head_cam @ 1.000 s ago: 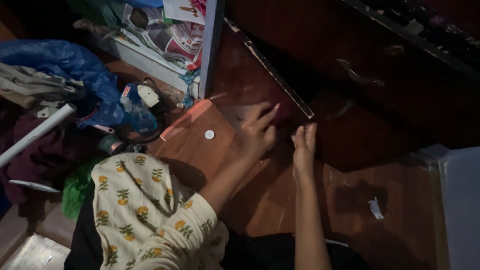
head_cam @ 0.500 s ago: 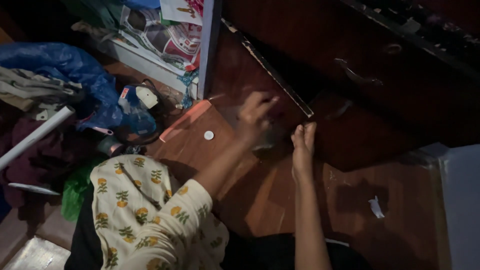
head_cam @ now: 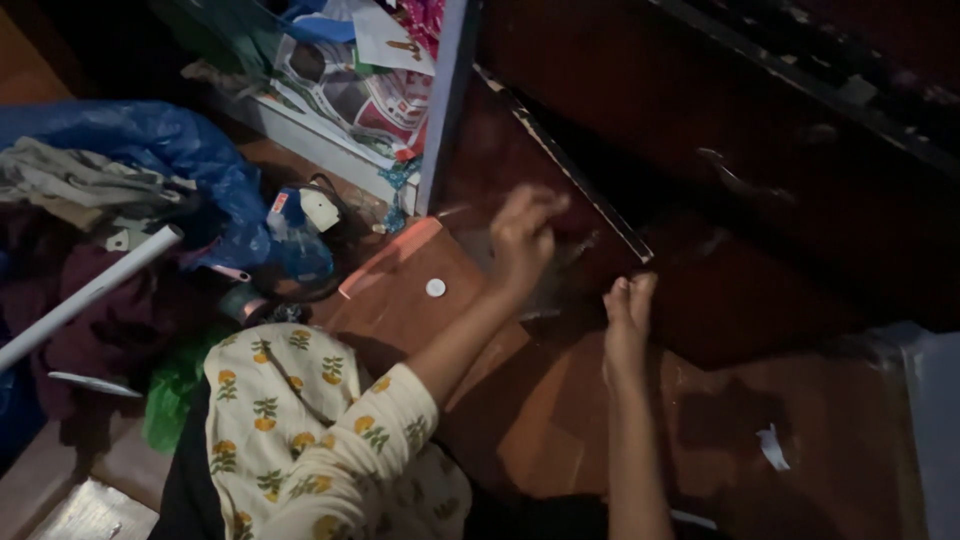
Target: Repairing a wooden drawer by fixing the alignment and side panels.
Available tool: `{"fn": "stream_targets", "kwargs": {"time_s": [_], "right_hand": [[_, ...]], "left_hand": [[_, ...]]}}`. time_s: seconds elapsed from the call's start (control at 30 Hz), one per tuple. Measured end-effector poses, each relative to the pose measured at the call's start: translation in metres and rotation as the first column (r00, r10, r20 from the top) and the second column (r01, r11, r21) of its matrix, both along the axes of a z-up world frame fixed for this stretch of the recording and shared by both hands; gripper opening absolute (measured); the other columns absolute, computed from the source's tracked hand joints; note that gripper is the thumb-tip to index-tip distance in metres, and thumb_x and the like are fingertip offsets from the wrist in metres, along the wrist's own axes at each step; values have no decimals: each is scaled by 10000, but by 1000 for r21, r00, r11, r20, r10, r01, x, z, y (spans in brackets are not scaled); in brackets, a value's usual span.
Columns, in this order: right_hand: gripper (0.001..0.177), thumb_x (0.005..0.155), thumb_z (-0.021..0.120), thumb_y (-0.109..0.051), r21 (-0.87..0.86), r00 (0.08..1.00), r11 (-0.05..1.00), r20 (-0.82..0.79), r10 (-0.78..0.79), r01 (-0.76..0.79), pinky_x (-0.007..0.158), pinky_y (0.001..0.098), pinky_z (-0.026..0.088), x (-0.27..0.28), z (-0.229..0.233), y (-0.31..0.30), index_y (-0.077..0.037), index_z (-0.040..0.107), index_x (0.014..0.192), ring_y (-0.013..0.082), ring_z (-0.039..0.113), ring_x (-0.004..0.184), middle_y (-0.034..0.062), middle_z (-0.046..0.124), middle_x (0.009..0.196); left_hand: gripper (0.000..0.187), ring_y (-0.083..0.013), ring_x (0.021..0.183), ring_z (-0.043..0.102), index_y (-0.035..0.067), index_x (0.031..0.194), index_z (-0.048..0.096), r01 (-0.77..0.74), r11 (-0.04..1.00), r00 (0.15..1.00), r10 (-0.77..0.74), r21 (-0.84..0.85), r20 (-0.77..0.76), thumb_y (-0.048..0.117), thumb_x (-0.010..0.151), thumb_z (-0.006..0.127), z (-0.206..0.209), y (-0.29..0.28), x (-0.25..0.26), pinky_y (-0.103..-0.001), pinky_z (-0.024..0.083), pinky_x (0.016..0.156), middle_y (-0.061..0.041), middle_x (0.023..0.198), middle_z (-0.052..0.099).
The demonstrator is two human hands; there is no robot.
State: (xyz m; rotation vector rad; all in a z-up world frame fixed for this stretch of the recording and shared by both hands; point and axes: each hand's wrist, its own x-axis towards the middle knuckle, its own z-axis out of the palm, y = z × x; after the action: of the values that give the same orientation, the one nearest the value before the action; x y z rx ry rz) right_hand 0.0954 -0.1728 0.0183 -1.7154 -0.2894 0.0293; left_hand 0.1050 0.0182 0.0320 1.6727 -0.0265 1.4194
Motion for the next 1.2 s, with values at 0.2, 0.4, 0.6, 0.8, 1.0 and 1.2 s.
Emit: {"fn": "stream_targets", "kwargs": {"time_s": [0.2, 0.4, 0.6, 0.8, 1.0, 1.2], "right_hand": [[349, 1125, 455, -448, 20, 998, 1000, 53, 23, -24, 1152, 393, 388, 9, -16, -6, -118, 344, 1104, 131, 435, 1021, -11, 357, 1048], [347, 1116, 430, -459, -16, 998, 1000, 60, -17, 18, 1122, 372, 391, 0, -4, 1, -140, 313, 1042, 126, 411, 949, -21, 330, 993], [351, 1105, 454, -449, 10, 999, 1000, 36, -2, 2, 1101, 359, 377, -1, -5, -3, -143, 302, 1025, 121, 377, 925, -22, 308, 972], [373, 1053, 461, -516, -36, 999, 998, 26, -43, 44, 1117, 375, 399, -5, 1, 2, -155, 369, 1062, 114, 471, 922, -24, 377, 943], [433, 1002, 436, -564, -12, 999, 999, 8, -47, 47, 1105, 387, 371, -15, 17, 15, -280, 379, 1324, 109, 485, 950, -36, 440, 972], [386, 1088, 476, -511, 36, 995, 999, 93, -35, 31, 1130, 380, 365, -1, -11, 1, -162, 314, 1118, 110, 406, 966, -38, 322, 989]], "left_hand": [[396, -295, 1008, 726, 18, 1077, 752, -240, 917, 966, 259, -319, 19, -136, 754, 582, 20, 62, 44, -358, 566, 928, -130, 1076, 725], [304, -304, 1097, 691, 30, 1071, 696, -61, 973, 998, 61, -224, -7, 19, 772, 750, -9, -15, -9, -367, 554, 958, -139, 1176, 687], [555, -344, 1210, 650, 29, 1214, 708, 157, 955, 985, -170, -252, -34, -104, 699, 547, -9, -3, -18, -394, 543, 1035, -167, 1305, 614], [531, -314, 1203, 675, 38, 1117, 744, -261, 939, 962, 271, -225, 15, -176, 687, 516, -30, 114, 80, -352, 498, 1098, -133, 1220, 699], [449, -261, 1089, 664, -63, 1107, 661, -123, 896, 989, 148, -428, 24, -189, 697, 529, -55, 94, 80, -330, 518, 1016, -132, 1168, 686], [591, -340, 1172, 629, 26, 1119, 759, 36, 980, 979, -74, -193, -189, -182, 620, 520, -56, -12, -32, -375, 500, 997, -167, 1180, 658]]}}
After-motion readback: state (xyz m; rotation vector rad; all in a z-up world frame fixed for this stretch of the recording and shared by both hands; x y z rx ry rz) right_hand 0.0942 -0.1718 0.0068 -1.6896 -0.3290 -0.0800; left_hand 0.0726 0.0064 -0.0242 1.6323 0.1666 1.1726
